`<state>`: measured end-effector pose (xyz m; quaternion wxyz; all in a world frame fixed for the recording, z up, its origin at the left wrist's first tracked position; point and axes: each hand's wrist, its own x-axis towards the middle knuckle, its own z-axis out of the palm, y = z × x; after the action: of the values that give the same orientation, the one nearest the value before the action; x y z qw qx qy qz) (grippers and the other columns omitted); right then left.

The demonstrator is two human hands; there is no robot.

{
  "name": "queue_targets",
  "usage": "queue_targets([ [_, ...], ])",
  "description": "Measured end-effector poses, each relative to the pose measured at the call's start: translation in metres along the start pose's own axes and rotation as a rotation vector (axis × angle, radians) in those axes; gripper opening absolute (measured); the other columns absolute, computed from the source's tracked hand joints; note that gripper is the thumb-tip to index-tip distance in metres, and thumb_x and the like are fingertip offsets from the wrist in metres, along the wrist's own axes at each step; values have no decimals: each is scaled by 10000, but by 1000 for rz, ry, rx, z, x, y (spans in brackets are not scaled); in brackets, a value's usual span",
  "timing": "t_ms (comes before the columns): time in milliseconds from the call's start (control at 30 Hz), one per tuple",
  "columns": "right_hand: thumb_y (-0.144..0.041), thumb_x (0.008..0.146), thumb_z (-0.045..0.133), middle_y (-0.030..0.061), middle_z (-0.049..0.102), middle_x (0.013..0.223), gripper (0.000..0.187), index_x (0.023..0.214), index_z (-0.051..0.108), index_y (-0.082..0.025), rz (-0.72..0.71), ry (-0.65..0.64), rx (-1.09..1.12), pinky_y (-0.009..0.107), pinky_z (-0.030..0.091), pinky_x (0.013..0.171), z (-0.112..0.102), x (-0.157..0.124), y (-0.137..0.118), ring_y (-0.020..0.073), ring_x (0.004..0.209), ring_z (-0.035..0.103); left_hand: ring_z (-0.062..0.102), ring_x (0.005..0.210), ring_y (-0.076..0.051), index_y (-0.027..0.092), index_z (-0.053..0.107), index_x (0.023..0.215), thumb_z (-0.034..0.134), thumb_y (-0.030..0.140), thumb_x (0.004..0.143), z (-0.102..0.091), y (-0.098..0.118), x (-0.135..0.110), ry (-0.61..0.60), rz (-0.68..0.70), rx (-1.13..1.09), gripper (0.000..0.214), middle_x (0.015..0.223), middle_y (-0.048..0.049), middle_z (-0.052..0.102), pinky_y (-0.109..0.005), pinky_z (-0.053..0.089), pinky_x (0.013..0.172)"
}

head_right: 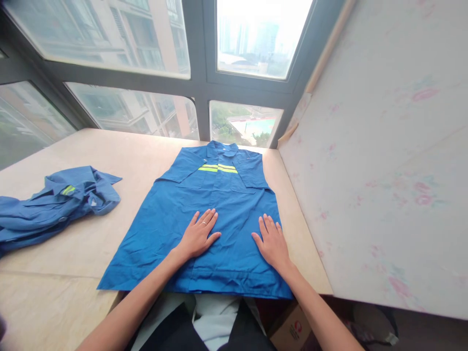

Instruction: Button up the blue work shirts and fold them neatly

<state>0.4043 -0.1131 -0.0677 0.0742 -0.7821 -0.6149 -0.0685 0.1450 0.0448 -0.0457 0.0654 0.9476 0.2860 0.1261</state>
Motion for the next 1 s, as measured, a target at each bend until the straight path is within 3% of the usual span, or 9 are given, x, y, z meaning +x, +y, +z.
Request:
queue_targets([
  [200, -523, 1008, 267, 188, 398, 1521, 653, 1473, 397, -82, -2, -3, -43, 513, 344, 1108, -3, -23, 20, 314, 1407, 375, 342, 1435, -249, 193, 406, 1470, 342, 532, 982, 1, 3, 1, 32, -32, -14, 597, 1535, -99, 402, -504, 206, 1193],
  [433, -506, 997, 307, 241, 446, 1473, 651, 1419, 451, -32, -48, -12, -87, 491, 390, 1065, -10, -18, 21, 343, 1367, 423, 340, 1437, -260, 177, 435, 1450, 385, 503, 976, 1, 5, 1, 52, -29, -42, 577, 1524, -123, 413, -537, 221, 1187],
  [600, -465, 997, 313, 252, 449, 1464, 622, 1434, 424, -36, -47, 6, -71, 513, 384, 1055, -7, -17, 21, 355, 1375, 401, 425, 1389, -224, 173, 592, 1301, 438, 365, 977, -3, -1, -6, 86, -17, -172, 407, 1425, -117, 542, -494, 267, 1185],
  [700, -466, 1000, 291, 246, 447, 1467, 622, 1459, 390, -59, -48, 34, -47, 535, 378, 1052, -3, -19, 22, 359, 1375, 394, 473, 1354, -194, 183, 636, 1235, 434, 311, 980, -9, -2, -22, 90, -22, -267, 349, 1382, -104, 585, -465, 308, 1172],
  [867, -471, 1001, 284, 238, 438, 1476, 619, 1445, 411, -59, -33, 40, -31, 534, 365, 1069, 4, -21, 24, 354, 1389, 377, 451, 1370, -199, 203, 605, 1280, 461, 382, 979, -29, 6, -71, 13, -44, -330, 378, 1416, -99, 551, -471, 330, 1165],
  [1000, -472, 998, 284, 238, 421, 1490, 624, 1438, 425, -54, -10, 16, -8, 553, 346, 1087, 6, -21, 27, 352, 1404, 358, 357, 1428, -257, 205, 438, 1447, 576, 508, 897, -44, 8, -112, -40, 25, -253, 642, 1486, -139, 460, -506, 327, 1161],
])
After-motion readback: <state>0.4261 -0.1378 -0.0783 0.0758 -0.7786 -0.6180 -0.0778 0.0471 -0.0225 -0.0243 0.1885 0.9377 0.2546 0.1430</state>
